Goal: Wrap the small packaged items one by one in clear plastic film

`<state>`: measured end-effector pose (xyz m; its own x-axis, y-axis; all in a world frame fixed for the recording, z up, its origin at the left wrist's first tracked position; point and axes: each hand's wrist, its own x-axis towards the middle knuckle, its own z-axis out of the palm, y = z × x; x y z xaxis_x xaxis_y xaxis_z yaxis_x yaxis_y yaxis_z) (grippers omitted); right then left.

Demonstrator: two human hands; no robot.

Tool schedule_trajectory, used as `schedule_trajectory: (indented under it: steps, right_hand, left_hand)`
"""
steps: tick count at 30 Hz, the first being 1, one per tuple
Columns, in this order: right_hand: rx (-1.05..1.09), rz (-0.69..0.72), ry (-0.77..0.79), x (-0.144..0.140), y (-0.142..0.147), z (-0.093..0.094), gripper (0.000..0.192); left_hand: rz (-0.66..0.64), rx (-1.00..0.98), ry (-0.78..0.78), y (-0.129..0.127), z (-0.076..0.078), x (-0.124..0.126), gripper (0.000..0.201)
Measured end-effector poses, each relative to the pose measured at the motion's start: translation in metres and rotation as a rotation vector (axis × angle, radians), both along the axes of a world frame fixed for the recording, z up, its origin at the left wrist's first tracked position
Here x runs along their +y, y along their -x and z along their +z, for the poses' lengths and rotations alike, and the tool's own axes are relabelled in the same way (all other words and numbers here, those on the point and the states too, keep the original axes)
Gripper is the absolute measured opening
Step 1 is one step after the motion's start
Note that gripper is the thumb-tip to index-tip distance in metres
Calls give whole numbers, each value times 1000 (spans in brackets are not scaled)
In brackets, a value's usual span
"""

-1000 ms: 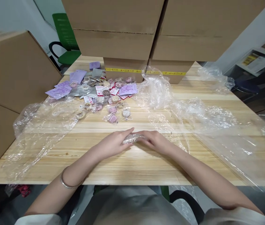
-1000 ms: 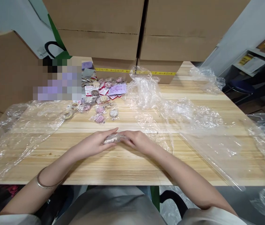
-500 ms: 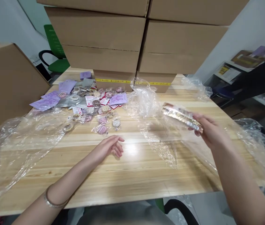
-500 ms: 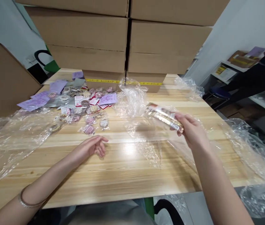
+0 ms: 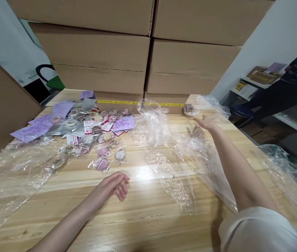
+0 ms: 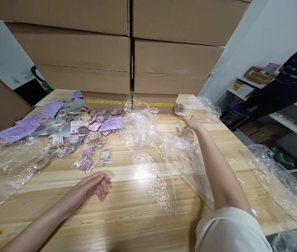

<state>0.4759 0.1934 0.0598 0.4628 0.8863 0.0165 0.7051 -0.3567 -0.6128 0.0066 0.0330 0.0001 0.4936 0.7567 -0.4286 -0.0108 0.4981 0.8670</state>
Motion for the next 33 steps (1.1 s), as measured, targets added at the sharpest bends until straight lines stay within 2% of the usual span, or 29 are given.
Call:
schedule_trajectory:
  steps: [2, 5, 8, 10, 11, 13, 14, 16, 17, 18, 19, 22, 23, 25, 28, 29, 30, 31, 33]
  right_hand:
    - [-48, 38, -1, -6, 12, -5, 60]
    - [-69, 192, -45, -21, 46, -12, 52]
    - [-56, 388, -93, -30, 88, -8, 60]
    - [-66, 447, -44, -30, 112, 1, 67]
    - [-79, 447, -8, -29, 122, 8, 64]
    - [-107, 394, 34, -29, 139, 23, 43]
    - [-129, 343, -3, -32, 148, 31, 35]
    - [-214, 253, -187, -49, 171, 39, 38]
    - [-286, 227, -326, -63, 186, 39, 40]
    - [-360, 293, -431, -81, 203, 36, 41]
    - [-422, 471, -479, -101, 222, 29, 40]
    - [-565, 1281, -504, -168, 274, 2, 38]
    - [-597, 1410, -468, -189, 285, -4, 38]
    - [-556, 1502, -384, -222, 295, -5, 35]
    - [-242, 1661, -240, -245, 284, 17, 26]
    - [-113, 1651, -210, -244, 276, 25, 24]
    - [-2, 1569, -197, -239, 267, 30, 24]
    - [80, 1419, -198, -231, 259, 32, 23]
    - [184, 1005, -239, -208, 243, 24, 20]
  left_hand:
    - [-2, 16, -2, 0, 0, -1, 51]
    - [-17, 39, -30, 0, 1, -4, 48]
    - [-29, 49, -71, -1, -1, -5, 46]
    - [-30, 42, -89, -1, -3, -5, 47]
    - [-26, 38, -97, -1, -4, -5, 47]
    - [5, 35, -121, -1, -5, -4, 46]
    - [39, 35, -142, 0, -4, -4, 44]
    - [130, 16, -196, 1, 0, -5, 39]
    - [174, -21, -226, 1, 4, -6, 39]
    - [209, -83, -252, 2, 8, -7, 44]
    - [231, -164, -267, 2, 12, -9, 52]
    - [251, -349, -216, 0, 22, -18, 76]
    - [281, -348, -169, -1, 24, -21, 78]
    - [377, -284, -70, -4, 26, -24, 67]
    - [461, -262, -2, -5, 29, -24, 42]
    - [448, -287, 4, -5, 30, -22, 38]
    - [418, -315, 10, -3, 32, -21, 36]
    - [374, -344, 19, -1, 33, -19, 38]
    - [267, -394, 46, 5, 37, -17, 44]
